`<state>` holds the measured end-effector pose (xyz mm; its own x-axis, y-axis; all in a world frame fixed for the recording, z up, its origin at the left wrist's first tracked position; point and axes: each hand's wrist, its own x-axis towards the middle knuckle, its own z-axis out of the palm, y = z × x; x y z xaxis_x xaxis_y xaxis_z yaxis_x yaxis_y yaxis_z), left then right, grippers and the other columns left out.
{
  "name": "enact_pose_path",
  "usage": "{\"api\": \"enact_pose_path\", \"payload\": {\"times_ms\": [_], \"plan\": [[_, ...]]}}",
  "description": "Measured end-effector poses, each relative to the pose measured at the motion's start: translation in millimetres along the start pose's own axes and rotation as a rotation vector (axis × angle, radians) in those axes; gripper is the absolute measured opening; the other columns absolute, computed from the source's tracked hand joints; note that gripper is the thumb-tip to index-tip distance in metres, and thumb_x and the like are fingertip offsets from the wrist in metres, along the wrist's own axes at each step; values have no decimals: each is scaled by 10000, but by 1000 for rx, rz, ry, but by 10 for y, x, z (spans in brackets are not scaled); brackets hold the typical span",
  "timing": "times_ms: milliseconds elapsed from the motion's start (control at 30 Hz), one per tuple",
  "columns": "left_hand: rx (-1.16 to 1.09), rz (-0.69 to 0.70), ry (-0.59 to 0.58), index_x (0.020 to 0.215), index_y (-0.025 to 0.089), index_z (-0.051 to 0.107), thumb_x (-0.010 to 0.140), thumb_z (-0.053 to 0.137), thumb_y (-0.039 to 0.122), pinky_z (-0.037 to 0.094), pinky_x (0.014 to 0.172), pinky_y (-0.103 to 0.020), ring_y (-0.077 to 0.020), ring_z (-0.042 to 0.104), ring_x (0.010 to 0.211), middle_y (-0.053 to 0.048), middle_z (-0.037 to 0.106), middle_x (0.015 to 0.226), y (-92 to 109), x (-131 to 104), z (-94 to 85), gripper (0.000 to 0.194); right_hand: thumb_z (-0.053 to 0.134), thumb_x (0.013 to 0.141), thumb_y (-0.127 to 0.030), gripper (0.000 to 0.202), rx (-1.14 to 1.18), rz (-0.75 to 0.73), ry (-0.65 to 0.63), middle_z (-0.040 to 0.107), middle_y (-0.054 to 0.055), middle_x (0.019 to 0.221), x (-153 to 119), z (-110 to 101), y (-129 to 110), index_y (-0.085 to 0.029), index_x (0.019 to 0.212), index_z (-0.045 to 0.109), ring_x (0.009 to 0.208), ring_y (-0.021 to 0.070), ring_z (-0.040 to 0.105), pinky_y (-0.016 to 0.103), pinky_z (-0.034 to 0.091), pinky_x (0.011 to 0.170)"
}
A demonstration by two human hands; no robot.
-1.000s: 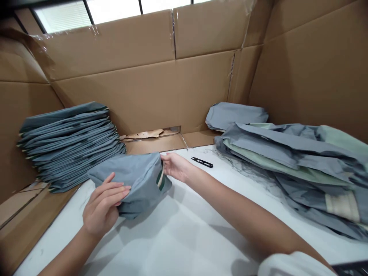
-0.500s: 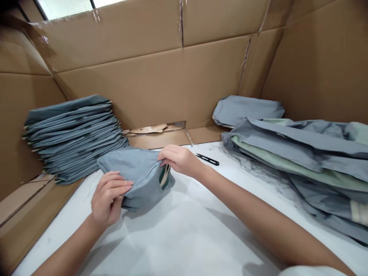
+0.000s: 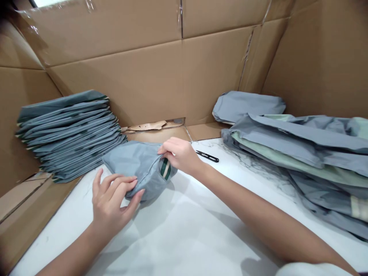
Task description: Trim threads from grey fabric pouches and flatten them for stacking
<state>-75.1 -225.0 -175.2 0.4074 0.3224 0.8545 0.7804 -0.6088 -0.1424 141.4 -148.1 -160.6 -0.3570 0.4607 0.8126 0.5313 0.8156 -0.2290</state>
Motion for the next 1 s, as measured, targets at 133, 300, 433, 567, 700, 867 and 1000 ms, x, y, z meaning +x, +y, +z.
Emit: {"api": "enact_pose_path", "payload": {"times_ms": [133, 300, 433, 567, 700, 867, 1000], "plan": [[-40, 14, 13, 790, 165, 564, 708, 628, 115, 272, 1034, -526, -150, 578, 782, 6, 665, 762, -33, -27, 14, 116, 425, 793, -132, 211, -77, -54, -26, 651, 7, 762, 9, -26, 12, -180, 703, 610, 735, 66, 554, 185, 442, 658], [-23, 121, 12, 798, 134, 556, 715, 596, 38, 327, 1030, -489, -121, 614, 735, -9, 653, 721, -91, 15, 14, 133, 431, 817, -169, 221, -264, -137, -78, 602, -4, 684, -5, -51, 111, -180, 674, 599, 676, 41, 467, 153, 330, 599], [10, 176, 23, 813, 133, 553, 750, 560, 37, 302, 1062, -491, -90, 611, 668, 5, 643, 693, -97, 61, 21, 115, 447, 827, -237, 283, -472, -228, -79, 541, -7, 602, -15, -36, 210, -167, 581, 568, 627, 38, 395, 181, 216, 543], [-29, 136, 37, 783, 138, 550, 744, 565, 34, 319, 1059, -479, -79, 598, 634, 14, 639, 682, -90, 56, 44, 111, 434, 829, -234, 277, -516, -257, -42, 536, -8, 600, -3, -29, 195, -180, 604, 587, 632, 46, 382, 199, 198, 544], [-67, 105, 43, 786, 150, 562, 710, 603, 36, 357, 1025, -434, -89, 597, 675, 19, 648, 699, -107, 24, 82, 143, 429, 833, -277, 222, -392, -372, -191, 630, -5, 833, 23, -32, 17, -253, 900, 639, 832, 73, 473, 197, 368, 767], [-128, 143, 55, 773, 159, 563, 688, 628, 46, 415, 940, -355, -92, 590, 693, 24, 648, 689, -107, 20, 97, 155, 344, 851, -207, 335, -137, -294, -294, 668, -21, 872, 3, 21, -110, -283, 907, 665, 784, 54, 511, 215, 429, 867], [-140, 153, 61, 726, 151, 553, 694, 620, 43, 420, 908, -334, -77, 579, 641, 29, 636, 659, -48, 26, 114, 131, 364, 821, -171, 355, -66, -186, -196, 676, -63, 768, -50, 102, -46, -312, 798, 689, 674, 33, 502, 225, 422, 933]]}}
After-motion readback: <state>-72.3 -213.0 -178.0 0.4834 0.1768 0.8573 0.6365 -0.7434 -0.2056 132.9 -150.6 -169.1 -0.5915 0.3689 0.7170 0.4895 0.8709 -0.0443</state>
